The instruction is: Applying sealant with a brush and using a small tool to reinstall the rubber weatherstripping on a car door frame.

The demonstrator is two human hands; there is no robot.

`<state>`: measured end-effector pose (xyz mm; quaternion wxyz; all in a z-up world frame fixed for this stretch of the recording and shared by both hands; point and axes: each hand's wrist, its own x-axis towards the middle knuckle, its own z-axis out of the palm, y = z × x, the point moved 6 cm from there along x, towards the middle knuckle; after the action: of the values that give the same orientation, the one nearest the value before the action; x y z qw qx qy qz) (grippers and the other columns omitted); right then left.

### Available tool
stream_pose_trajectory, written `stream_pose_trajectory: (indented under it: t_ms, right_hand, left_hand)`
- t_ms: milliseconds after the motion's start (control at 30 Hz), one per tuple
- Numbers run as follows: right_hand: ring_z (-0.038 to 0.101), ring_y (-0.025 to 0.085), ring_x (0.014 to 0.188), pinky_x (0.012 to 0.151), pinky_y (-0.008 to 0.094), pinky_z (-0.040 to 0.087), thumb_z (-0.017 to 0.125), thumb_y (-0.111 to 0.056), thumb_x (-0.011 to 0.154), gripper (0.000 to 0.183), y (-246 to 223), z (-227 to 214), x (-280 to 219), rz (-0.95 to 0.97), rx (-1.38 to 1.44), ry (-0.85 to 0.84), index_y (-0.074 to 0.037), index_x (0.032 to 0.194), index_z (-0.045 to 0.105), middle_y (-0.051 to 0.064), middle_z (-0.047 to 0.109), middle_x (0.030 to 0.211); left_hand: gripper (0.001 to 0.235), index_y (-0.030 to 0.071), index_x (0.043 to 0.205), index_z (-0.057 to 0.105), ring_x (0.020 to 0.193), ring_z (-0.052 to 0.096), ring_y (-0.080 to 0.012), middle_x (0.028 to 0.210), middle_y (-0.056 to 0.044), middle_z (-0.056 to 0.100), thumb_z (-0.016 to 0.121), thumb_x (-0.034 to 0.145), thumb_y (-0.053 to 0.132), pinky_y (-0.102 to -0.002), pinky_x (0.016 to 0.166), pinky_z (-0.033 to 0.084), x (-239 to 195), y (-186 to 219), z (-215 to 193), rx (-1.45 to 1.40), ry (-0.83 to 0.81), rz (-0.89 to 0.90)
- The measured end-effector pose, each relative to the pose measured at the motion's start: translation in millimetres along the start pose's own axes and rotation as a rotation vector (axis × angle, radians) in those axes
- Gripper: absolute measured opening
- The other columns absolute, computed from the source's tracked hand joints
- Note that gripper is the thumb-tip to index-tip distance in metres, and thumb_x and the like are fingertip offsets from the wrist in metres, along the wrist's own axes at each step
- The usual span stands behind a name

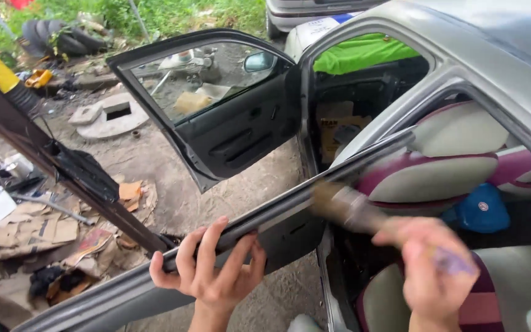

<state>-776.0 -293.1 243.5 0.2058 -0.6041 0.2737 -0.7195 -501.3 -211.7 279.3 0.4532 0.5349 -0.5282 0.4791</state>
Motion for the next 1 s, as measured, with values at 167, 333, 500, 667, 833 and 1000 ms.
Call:
stream_pose_trajectory:
  t_ms: [167, 333, 500, 667, 833, 1000]
  right_hand:
    - [0.065, 0.035, 0.078, 0.069, 0.040, 0.065, 0.052, -0.004, 0.110, 0.009, 47.2, -31.0, 3.6, 0.070, -0.068, 0.338, 0.005, 0.111, 0.051, 0.022, 0.056, 0.103]
    - [0.065, 0.031, 0.059, 0.055, 0.033, 0.062, 0.048, -0.013, 0.098, 0.009, 28.6, 17.2, -35.3, 0.302, 0.326, 0.273, -0.005, 0.092, 0.048, 0.018, 0.057, 0.087]
    - [0.077, 0.028, 0.069, 0.066, 0.038, 0.071, 0.052, -0.013, 0.103, 0.011, 38.4, 11.0, -38.3, 0.458, 0.545, 0.197, -0.010, 0.092, 0.048, 0.019, 0.069, 0.105]
    - [0.077, 0.026, 0.081, 0.078, 0.038, 0.071, 0.055, -0.001, 0.101, 0.012, 29.7, -26.1, -28.1, 0.317, 0.357, 0.175, -0.008, 0.103, 0.045, 0.021, 0.063, 0.118]
    - [0.075, 0.032, 0.086, 0.081, 0.044, 0.068, 0.062, 0.003, 0.098, 0.022, 11.7, -31.0, -21.8, 0.217, 0.190, 0.074, -0.002, 0.105, 0.042, 0.028, 0.058, 0.122]
    - [0.076, 0.037, 0.072, 0.065, 0.043, 0.070, 0.061, -0.002, 0.103, 0.017, 29.8, -22.7, -24.0, 0.263, 0.434, 0.056, 0.002, 0.101, 0.045, 0.029, 0.064, 0.101]
  left_hand:
    - [0.015, 0.030, 0.073, 0.069, 0.085, 0.065, -0.0248, 0.101, 0.001, 0.075, 0.067, 0.088, 0.031, -0.052, 0.111, 0.020, 9.7, 4.1, -5.0, -0.036, -0.017, -0.044]
    - [0.023, 0.022, 0.078, 0.061, 0.087, 0.068, -0.0212, 0.098, 0.003, 0.075, 0.074, 0.088, 0.038, -0.046, 0.107, 0.023, 32.5, 4.6, -12.1, -0.094, -0.104, -0.123]
    - [0.035, 0.015, 0.119, 0.072, 0.091, 0.066, -0.0205, 0.100, -0.001, 0.070, 0.070, 0.093, 0.038, -0.040, 0.092, 0.043, 23.6, 25.5, 34.9, -0.180, -0.262, 0.175]
    - [0.049, 0.008, 0.121, 0.069, 0.090, 0.070, -0.0278, 0.095, -0.009, 0.068, 0.078, 0.087, 0.042, -0.038, 0.075, 0.055, 20.5, 45.5, 72.3, -0.122, -0.390, 0.256]
    - [0.033, 0.008, 0.097, 0.068, 0.075, 0.066, -0.0281, 0.077, -0.006, 0.060, 0.071, 0.093, 0.040, -0.038, 0.064, 0.052, 20.4, 51.3, 82.9, -0.086, -0.309, 0.247]
    - [0.031, 0.013, 0.096, 0.077, 0.073, 0.070, -0.0320, 0.073, -0.006, 0.066, 0.067, 0.094, 0.043, -0.049, 0.063, 0.057, 34.9, 39.8, 88.7, -0.201, -0.653, -0.091]
